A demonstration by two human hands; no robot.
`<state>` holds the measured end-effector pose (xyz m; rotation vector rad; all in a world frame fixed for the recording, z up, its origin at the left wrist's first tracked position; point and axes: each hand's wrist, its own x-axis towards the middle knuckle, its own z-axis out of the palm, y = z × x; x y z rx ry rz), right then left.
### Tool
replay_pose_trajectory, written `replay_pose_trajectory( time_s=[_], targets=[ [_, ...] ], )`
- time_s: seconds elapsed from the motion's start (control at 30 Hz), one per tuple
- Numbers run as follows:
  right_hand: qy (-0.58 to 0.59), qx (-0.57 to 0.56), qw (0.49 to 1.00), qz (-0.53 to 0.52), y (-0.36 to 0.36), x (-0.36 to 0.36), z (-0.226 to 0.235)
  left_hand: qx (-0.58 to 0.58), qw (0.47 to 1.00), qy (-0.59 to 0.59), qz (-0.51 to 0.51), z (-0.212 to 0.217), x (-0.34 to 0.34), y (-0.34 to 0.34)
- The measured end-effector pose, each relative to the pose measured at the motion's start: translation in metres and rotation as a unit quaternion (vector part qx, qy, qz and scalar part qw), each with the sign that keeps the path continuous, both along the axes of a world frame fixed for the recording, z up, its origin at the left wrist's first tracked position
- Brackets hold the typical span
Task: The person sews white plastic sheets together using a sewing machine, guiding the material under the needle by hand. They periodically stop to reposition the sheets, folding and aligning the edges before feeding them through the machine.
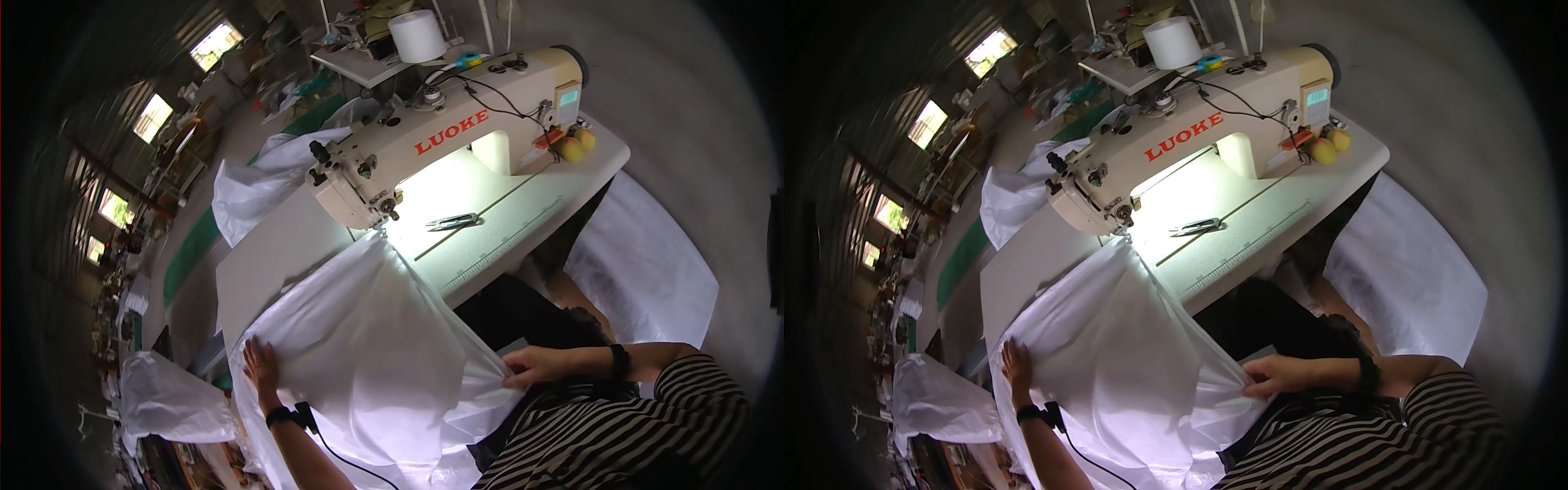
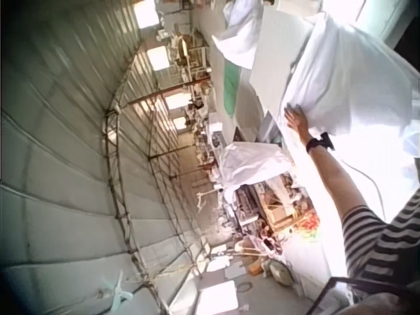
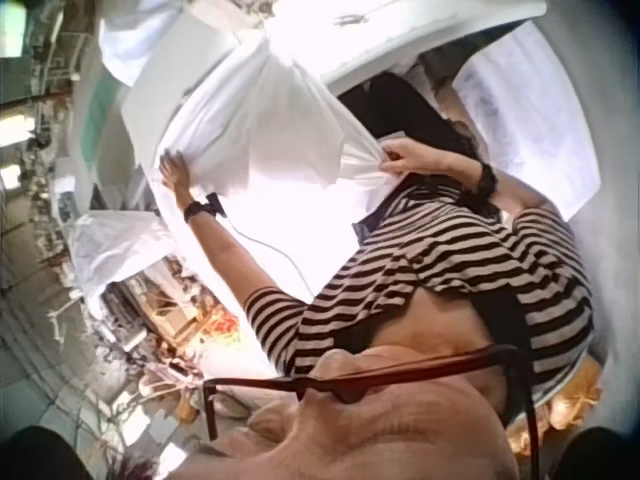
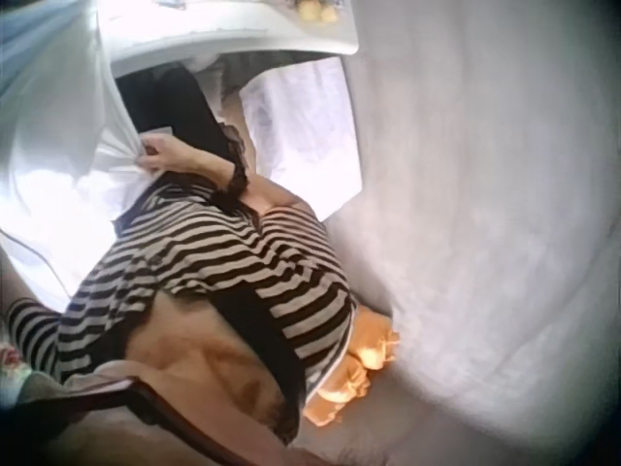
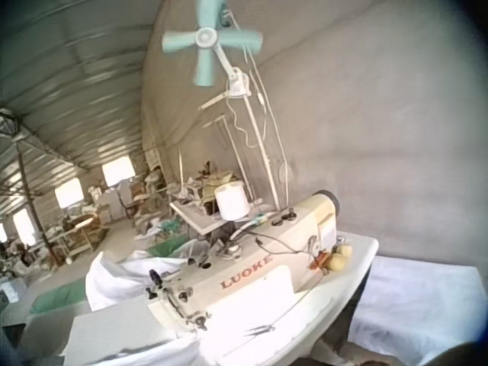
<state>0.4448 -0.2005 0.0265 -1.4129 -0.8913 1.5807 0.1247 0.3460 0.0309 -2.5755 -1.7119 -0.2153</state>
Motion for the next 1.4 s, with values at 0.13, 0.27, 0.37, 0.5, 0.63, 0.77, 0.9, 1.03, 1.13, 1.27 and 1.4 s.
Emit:
replay_pose_trajectory(
  time_s=[0.13, 0.27, 0.37, 0.5, 0.63, 0.77, 0.9, 1.03, 1.13, 1.27, 1.4],
  targets=[
    [-0.441, 0.135, 0.886, -0.044, 0.005, 0.001, 0.012, -0.023, 0.997, -0.012, -0.066, 0.014, -0.042, 0.029],
    [-0.219, 0.16, 0.951, -0.146, 0.005, 0.013, 0.023, -0.343, 0.789, -0.49, -0.137, 0.104, 0.071, -0.152],
    [0.089, 0.099, 0.98, -0.146, 0.044, -0.007, 0.023, -0.622, 0.556, -0.493, -0.246, 0.043, 0.023, -0.285],
    [0.068, 0.092, 0.993, 0.043, 0.081, -0.024, 0.034, -0.147, 0.943, -0.245, -0.169, 0.013, 0.072, -0.415],
    [0.008, 0.177, 0.977, 0.119, 0.087, -0.039, 0.029, -0.186, 0.898, -0.385, 0.1, -0.081, 0.008, -0.403],
    [-0.321, 0.293, 0.897, 0.075, 0.065, -0.021, -0.032, -0.326, 0.689, -0.62, 0.182, -0.051, -0.062, -0.37],
    [-0.174, 0.097, 0.974, 0.112, 0.07, -0.013, 0.008, -0.482, 0.689, -0.522, 0.142, -0.014, -0.068, -0.338],
    [-0.076, 0.204, 0.974, 0.062, 0.095, -0.049, 0.014, -0.535, 0.645, -0.52, 0.165, -0.041, -0.074, -0.344],
    [-0.028, 0.225, 0.952, 0.204, 0.109, -0.078, 0.014, -0.386, 0.828, -0.388, 0.125, -0.035, -0.067, -0.342],
    [-0.111, 0.428, 0.891, 0.103, 0.108, -0.124, 0.013, -0.072, 0.915, -0.386, 0.087, 0.025, -0.011, -0.38],
    [-0.245, 0.331, 0.889, 0.2, 0.108, -0.104, -0.007, -0.383, 0.775, -0.499, 0.058, 0.007, 0.025, -0.397]
  ],
)
